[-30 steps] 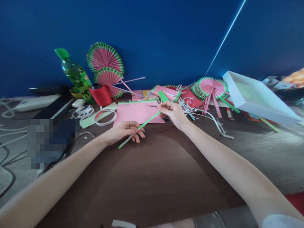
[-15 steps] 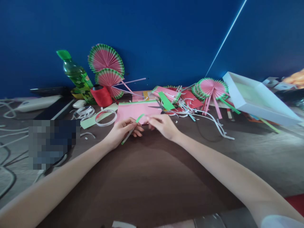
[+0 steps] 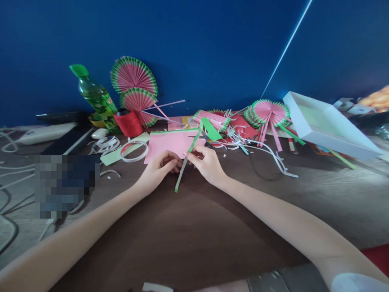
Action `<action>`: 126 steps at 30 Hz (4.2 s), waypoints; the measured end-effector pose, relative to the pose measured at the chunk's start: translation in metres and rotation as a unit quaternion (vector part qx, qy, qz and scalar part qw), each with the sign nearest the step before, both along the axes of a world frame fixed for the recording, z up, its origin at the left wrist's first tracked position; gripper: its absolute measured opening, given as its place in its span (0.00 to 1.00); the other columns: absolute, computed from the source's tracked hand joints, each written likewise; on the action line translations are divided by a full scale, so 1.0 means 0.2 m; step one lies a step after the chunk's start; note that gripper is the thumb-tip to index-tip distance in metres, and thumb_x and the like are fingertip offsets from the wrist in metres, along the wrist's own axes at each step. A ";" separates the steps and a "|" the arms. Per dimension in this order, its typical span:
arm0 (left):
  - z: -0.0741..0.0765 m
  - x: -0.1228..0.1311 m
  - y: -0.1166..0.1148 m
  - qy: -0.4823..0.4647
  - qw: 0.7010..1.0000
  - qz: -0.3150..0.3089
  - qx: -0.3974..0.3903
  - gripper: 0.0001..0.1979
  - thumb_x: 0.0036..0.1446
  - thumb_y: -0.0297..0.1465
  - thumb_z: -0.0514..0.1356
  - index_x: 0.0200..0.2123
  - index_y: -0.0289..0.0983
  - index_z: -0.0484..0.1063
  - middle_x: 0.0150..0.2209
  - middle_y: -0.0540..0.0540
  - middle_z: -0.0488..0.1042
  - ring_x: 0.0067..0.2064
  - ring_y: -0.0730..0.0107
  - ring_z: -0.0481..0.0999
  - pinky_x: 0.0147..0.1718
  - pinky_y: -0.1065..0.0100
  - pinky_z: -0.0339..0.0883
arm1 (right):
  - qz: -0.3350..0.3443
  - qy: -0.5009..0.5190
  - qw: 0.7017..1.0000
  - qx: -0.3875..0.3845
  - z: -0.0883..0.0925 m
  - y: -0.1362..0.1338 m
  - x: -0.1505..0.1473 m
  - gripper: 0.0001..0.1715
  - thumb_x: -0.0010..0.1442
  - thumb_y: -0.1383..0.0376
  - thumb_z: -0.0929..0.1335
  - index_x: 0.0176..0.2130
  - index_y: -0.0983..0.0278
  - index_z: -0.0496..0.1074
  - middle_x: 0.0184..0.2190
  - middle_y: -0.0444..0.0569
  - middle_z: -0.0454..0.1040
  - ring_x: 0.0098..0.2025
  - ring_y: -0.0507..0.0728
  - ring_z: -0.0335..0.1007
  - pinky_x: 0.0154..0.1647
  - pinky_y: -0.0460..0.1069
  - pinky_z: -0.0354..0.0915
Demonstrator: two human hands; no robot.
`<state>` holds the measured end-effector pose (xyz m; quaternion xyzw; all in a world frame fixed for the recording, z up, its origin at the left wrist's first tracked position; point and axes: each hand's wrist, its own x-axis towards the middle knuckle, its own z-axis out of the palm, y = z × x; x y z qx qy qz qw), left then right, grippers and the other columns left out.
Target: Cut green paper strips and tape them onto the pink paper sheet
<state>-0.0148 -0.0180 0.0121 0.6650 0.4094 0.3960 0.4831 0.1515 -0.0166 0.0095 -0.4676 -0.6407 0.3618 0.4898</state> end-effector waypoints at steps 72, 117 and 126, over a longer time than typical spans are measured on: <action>-0.02 -0.02 0.02 0.055 0.991 0.018 0.119 0.04 0.52 0.28 0.57 0.28 0.35 0.71 0.38 0.45 0.75 0.42 0.68 0.72 0.47 0.65 0.63 | 0.095 0.131 0.985 -0.053 -0.08 -0.01 -0.04 0.14 0.48 0.56 0.70 0.22 0.64 0.72 0.25 0.42 0.65 0.27 0.48 0.59 0.29 0.46 0.58; -0.04 -0.02 0.02 0.038 0.994 0.011 0.099 0.03 0.51 0.27 0.58 0.29 0.34 0.71 0.36 0.44 0.74 0.41 0.68 0.71 0.46 0.64 0.62 | 0.079 0.234 0.960 -0.133 -0.07 0.00 -0.05 0.07 0.45 0.62 0.73 0.22 0.63 0.74 0.20 0.40 0.67 0.25 0.47 0.58 0.29 0.46 0.54; -0.02 -0.01 0.01 0.076 0.990 0.051 0.103 0.04 0.50 0.26 0.56 0.26 0.35 0.70 0.31 0.47 0.73 0.37 0.70 0.72 0.42 0.66 0.63 | 0.070 0.181 0.976 -0.102 -0.10 0.01 -0.03 0.08 0.48 0.61 0.71 0.23 0.63 0.73 0.19 0.41 0.67 0.25 0.48 0.60 0.28 0.47 0.55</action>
